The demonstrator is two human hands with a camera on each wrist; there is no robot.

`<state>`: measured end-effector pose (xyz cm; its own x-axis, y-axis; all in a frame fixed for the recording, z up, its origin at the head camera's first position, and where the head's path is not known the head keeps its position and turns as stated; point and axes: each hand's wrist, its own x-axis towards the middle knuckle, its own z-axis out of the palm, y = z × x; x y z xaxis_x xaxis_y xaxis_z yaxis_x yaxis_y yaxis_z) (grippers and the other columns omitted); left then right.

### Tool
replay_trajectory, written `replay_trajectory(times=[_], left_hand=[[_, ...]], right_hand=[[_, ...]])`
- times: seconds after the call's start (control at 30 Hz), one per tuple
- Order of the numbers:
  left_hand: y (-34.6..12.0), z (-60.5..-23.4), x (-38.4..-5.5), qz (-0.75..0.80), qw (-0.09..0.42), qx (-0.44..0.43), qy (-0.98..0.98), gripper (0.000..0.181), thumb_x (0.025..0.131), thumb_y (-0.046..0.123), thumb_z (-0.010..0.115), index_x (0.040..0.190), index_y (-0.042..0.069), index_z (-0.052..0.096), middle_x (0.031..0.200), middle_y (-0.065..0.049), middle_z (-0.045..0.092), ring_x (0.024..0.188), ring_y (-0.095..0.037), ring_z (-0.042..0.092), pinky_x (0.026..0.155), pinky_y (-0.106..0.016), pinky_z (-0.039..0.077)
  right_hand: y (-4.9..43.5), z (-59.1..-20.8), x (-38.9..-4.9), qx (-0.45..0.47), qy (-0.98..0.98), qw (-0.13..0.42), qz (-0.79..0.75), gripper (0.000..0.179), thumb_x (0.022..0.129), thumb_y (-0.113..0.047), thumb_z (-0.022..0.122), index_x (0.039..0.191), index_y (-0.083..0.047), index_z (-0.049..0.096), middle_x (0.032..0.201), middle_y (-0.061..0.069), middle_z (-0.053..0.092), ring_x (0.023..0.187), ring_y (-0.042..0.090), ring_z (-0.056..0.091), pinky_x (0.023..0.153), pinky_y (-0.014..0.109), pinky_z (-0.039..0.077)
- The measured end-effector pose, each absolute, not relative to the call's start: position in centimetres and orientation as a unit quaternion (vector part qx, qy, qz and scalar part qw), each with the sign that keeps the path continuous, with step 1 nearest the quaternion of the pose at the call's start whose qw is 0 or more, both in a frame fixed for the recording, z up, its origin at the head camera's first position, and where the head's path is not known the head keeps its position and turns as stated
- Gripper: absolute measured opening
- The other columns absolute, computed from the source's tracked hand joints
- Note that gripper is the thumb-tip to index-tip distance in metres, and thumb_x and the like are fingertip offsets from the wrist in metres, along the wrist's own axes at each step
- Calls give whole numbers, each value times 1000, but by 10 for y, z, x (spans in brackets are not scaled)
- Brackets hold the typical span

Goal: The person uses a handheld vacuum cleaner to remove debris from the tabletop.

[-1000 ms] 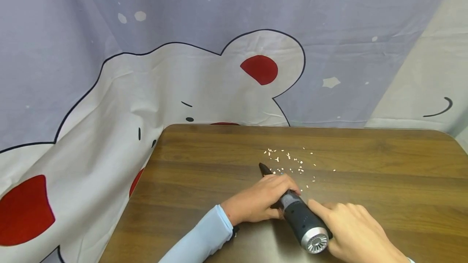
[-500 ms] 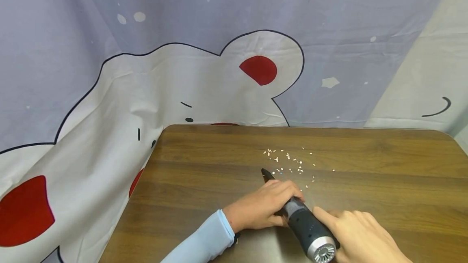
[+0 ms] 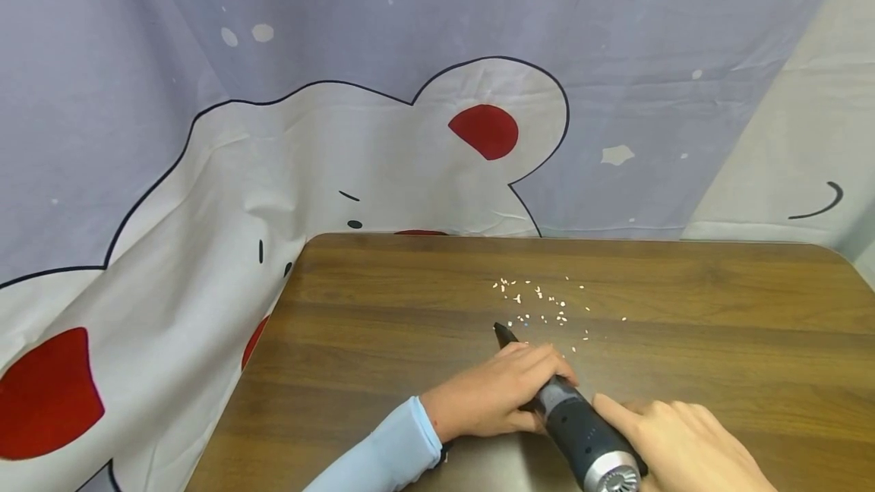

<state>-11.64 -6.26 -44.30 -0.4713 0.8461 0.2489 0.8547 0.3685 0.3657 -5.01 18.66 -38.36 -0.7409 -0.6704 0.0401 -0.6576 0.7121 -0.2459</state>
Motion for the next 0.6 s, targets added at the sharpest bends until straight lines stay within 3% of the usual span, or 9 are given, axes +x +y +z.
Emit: replay_trajectory(times=[0.3,0.6], left_hand=[[-59,-440,-113,-228,12,-520,-823,63,78,46,73,130,23,44,123,14,46,116,5,38,109,-22,24],[-53,-441,-110,-235,21,-543,-806,62,81,46,70,132,22,44,128,13,45,120,4,37,112,-24,21]], right_hand=[[190,-379,-48,-357,926,45,-113,52,58,-31,81,100,-31,51,64,-22,41,50,-2,36,40,25,31],[193,-375,-38,-342,934,15,-101,56,58,-64,75,95,-32,48,60,-23,35,46,-2,31,39,23,26]])
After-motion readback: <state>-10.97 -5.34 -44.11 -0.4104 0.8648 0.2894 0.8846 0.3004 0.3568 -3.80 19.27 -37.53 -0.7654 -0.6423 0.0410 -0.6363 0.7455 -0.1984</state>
